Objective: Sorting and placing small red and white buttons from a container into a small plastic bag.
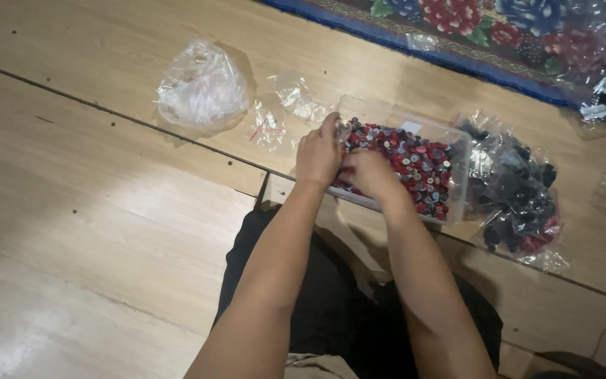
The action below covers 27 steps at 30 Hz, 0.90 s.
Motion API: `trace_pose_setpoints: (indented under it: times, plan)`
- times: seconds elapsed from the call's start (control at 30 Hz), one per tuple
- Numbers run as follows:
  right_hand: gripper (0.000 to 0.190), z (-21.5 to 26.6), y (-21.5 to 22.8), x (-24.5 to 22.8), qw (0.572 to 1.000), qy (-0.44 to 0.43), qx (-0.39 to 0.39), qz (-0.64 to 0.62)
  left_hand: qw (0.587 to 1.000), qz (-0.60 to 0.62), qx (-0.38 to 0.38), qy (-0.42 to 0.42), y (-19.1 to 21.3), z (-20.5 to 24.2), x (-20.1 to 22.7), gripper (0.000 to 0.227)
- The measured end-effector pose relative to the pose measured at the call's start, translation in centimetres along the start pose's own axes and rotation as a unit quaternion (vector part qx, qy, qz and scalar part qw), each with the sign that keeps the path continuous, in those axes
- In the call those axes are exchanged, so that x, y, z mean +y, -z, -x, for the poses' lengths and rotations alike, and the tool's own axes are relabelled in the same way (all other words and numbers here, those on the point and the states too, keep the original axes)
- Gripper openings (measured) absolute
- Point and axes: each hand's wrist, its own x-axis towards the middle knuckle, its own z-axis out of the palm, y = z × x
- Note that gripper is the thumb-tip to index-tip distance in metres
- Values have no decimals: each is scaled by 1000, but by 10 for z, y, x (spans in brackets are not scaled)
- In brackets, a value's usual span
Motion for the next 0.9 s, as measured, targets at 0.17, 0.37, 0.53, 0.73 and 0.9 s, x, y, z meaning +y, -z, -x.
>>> trace_pose_setpoints:
  times: [0.17, 0.37, 0.53, 0.73, 0.9]
  plan:
    - [23, 14, 9, 21, 998, -6, -45, 36, 999, -31, -4, -11, -3, 0, -2, 53]
    - [23, 41, 30, 68, 979, -157, -35, 124, 998, -63, -26, -4, -2, -2, -1, 51]
    - [20, 15, 18, 48, 998, -40, 21, 51, 997, -71, -16, -11, -3, -1, 0, 49]
    - [21, -7, -12, 16, 999, -8, -27, 24, 997, -63, -32, -14, 4, 2, 3, 53]
    - [21, 12, 16, 14, 996, -75, -17, -35, 994, -89, -40, -41, 8, 2, 8, 48]
